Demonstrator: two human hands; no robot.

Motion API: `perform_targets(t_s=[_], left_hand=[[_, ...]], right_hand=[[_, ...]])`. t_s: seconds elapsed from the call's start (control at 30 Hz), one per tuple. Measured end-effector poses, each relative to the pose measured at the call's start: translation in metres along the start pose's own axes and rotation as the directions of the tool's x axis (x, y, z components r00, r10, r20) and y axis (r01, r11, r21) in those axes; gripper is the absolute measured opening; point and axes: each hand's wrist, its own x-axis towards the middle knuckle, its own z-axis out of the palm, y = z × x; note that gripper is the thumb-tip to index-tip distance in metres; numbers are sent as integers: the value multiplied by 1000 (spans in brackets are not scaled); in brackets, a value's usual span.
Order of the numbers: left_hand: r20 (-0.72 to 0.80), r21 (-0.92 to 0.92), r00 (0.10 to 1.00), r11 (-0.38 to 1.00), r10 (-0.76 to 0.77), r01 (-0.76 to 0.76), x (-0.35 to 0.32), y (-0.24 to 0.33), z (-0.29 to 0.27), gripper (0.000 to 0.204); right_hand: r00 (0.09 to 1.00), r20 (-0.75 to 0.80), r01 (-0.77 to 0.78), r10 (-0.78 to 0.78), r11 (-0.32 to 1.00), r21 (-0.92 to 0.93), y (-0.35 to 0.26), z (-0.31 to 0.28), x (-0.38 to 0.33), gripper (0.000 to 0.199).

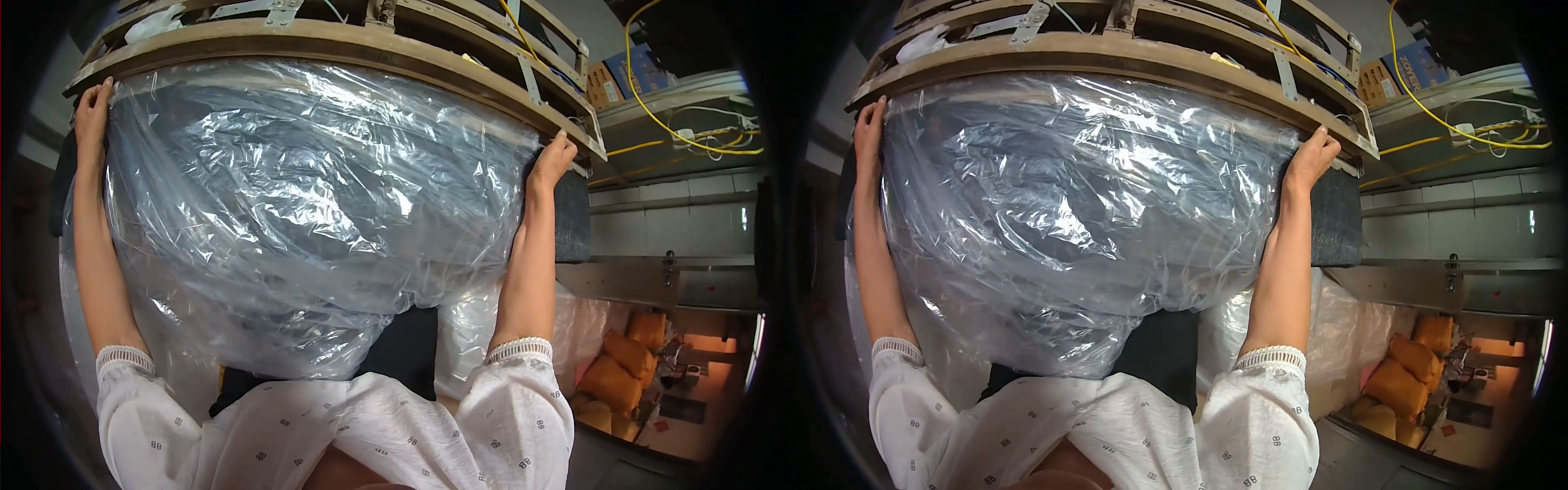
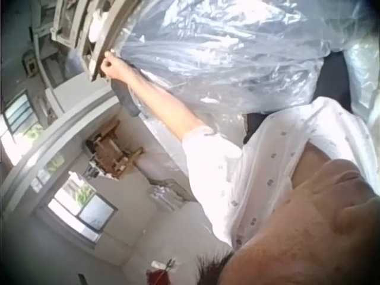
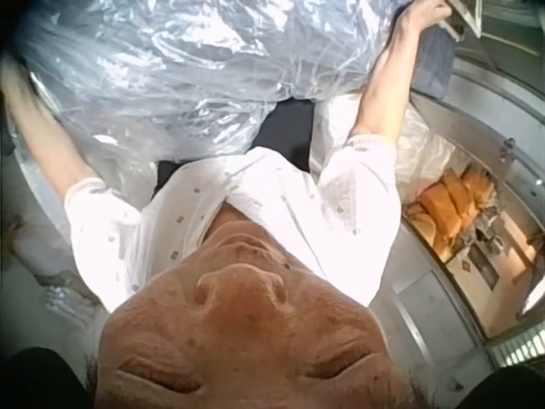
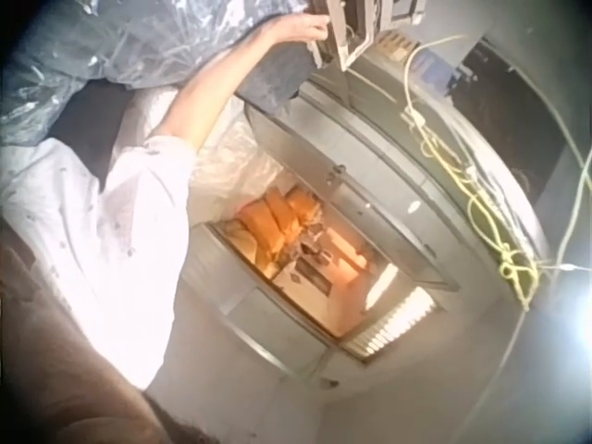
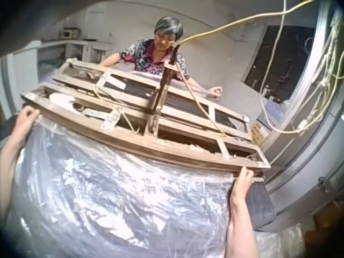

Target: The person wraps a large industrial bundle with clear plastic film by hand, securing it on a palletized workstation.

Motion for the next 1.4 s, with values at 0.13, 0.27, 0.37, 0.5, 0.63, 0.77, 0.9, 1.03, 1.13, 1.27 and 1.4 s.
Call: perform_targets(t_s=[0.13,0.27,0.37,0.5,0.63,0.77,0.9,1.03,1.13,1.27,1.4], left_hand=[[87,534,975,817,203,-218,-4,-7,1,49],[-34,-7,979,979,202,-202,-8,-15,-44,41],[-29,228,962,939,271,-258,-63,5,-70,33],[92,216,934,908,346,-358,-162,41,-80,18],[145,94,913,913,382,-397,-258,8,-86,18],[385,-136,895,946,-224,295,-302,-68,-25,32],[380,281,917,929,122,-240,-272,-140,35,29],[220,483,973,874,-64,-51,-302,-197,67,32],[183,537,970,843,-163,40,-336,-175,64,32],[61,672,928,703,-366,233,-416,-127,40,32],[-170,764,814,447,-555,465,-404,-109,22,32]], right_hand=[[998,-53,-22,21,1000,-9,8,1,5,43],[937,342,-115,66,985,125,8,-16,-1,33],[831,534,88,-156,985,150,-6,-57,-39,21],[831,556,-131,5,974,187,-22,-119,-92,29],[789,608,-7,-83,990,144,-39,-162,-160,20],[531,792,296,-301,942,160,-29,-169,-245,29],[280,957,233,-75,972,8,-24,-176,-287,89],[180,979,390,-101,921,24,-25,-154,-324,98],[113,971,589,-211,801,105,-27,-127,-343,99],[26,972,584,-233,793,174,-49,-84,-361,98],[21,929,418,-369,848,327,-58,-54,-359,69]])
